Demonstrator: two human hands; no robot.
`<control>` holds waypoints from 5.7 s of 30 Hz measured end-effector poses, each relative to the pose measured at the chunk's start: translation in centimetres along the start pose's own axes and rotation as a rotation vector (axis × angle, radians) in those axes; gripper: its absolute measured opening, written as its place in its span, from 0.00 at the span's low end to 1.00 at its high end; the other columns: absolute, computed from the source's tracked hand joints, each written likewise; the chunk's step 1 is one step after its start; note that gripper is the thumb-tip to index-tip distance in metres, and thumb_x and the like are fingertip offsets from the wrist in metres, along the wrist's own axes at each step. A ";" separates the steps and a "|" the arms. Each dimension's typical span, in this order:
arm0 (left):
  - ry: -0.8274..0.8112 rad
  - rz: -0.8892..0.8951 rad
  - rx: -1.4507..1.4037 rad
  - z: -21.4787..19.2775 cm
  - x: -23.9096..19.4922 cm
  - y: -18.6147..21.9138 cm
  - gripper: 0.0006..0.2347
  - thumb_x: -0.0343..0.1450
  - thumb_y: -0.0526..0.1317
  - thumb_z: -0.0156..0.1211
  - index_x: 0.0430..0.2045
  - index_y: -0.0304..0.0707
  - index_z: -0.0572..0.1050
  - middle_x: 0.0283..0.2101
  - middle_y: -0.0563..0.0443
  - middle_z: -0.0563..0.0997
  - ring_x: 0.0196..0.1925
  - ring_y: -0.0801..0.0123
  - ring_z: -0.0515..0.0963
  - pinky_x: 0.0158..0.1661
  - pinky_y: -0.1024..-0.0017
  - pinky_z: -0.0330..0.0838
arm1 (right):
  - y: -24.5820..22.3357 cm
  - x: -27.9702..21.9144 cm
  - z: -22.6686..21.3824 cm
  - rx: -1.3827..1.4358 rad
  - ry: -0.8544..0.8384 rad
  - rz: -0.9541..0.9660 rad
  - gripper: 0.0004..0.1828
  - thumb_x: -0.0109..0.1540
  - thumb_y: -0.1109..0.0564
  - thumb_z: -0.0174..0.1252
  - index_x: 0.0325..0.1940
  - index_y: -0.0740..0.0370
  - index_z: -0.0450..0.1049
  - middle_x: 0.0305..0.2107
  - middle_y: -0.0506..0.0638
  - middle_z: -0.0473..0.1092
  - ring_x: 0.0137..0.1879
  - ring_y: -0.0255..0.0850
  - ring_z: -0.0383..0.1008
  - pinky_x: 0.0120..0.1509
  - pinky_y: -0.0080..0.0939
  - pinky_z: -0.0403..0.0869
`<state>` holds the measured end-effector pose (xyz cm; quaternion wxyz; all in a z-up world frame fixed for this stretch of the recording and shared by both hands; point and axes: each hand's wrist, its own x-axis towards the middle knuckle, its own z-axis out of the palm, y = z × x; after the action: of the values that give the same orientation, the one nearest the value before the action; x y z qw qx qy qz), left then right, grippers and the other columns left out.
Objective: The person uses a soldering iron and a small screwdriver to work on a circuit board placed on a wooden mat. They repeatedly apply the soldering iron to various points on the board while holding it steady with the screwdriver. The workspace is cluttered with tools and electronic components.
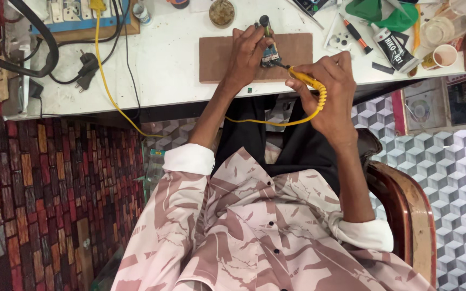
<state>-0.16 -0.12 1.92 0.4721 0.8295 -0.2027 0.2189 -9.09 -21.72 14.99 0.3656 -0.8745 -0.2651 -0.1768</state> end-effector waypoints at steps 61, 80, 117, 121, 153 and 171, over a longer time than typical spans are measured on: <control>-0.004 -0.069 -0.027 -0.9 0.2 0.9 0.15 0.80 0.49 0.47 0.41 0.37 0.78 0.31 0.50 0.77 0.35 0.64 0.71 0.47 0.65 0.56 | -1.6 -0.3 0.5 0.027 -0.018 -0.002 0.10 0.63 0.61 0.71 0.49 0.61 0.83 0.35 0.52 0.73 0.44 0.48 0.63 0.48 0.47 0.66; 0.018 -0.082 -0.003 -0.7 -0.2 0.4 0.15 0.80 0.49 0.50 0.43 0.37 0.78 0.34 0.48 0.77 0.37 0.61 0.69 0.48 0.64 0.57 | -1.7 0.1 0.8 0.387 -0.049 0.249 0.07 0.66 0.62 0.59 0.48 0.63 0.78 0.36 0.51 0.67 0.41 0.44 0.66 0.44 0.42 0.66; 0.002 -0.123 0.009 -0.1 -0.6 -0.8 0.16 0.79 0.49 0.50 0.45 0.35 0.78 0.32 0.48 0.76 0.37 0.63 0.69 0.49 0.64 0.56 | 11.0 0.7 3.7 0.792 0.728 0.340 0.16 0.76 0.50 0.55 0.55 0.68 0.73 0.31 0.50 0.69 0.32 0.34 0.67 0.34 0.34 0.65; 0.045 -0.090 0.004 0.6 -1.0 -1.8 0.15 0.79 0.48 0.50 0.45 0.35 0.78 0.36 0.47 0.78 0.40 0.61 0.74 0.48 0.63 0.56 | 15.4 4.0 7.7 0.989 0.548 0.352 0.17 0.75 0.49 0.56 0.55 0.68 0.73 0.31 0.51 0.72 0.33 0.35 0.72 0.36 0.34 0.67; -0.015 -0.195 -0.082 -0.6 0.0 -0.7 0.14 0.78 0.49 0.50 0.38 0.40 0.79 0.34 0.50 0.80 0.38 0.63 0.75 0.49 0.63 0.56 | 18.5 8.2 16.9 0.961 -0.051 0.348 0.22 0.75 0.48 0.51 0.57 0.73 0.75 0.35 0.54 0.77 0.40 0.34 0.73 0.48 0.33 0.70; -0.031 -0.212 -0.124 -0.5 0.0 -0.8 0.16 0.79 0.51 0.47 0.40 0.39 0.78 0.37 0.50 0.81 0.40 0.64 0.76 0.51 0.63 0.55 | 18.0 8.0 16.3 0.844 -0.133 0.306 0.20 0.75 0.48 0.51 0.59 0.66 0.76 0.36 0.50 0.77 0.43 0.31 0.71 0.51 0.32 0.68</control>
<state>0.23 0.67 1.55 0.5397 0.8189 -0.1343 0.1418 9.88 -17.74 -1.71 0.6944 -0.6873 -0.2048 0.0594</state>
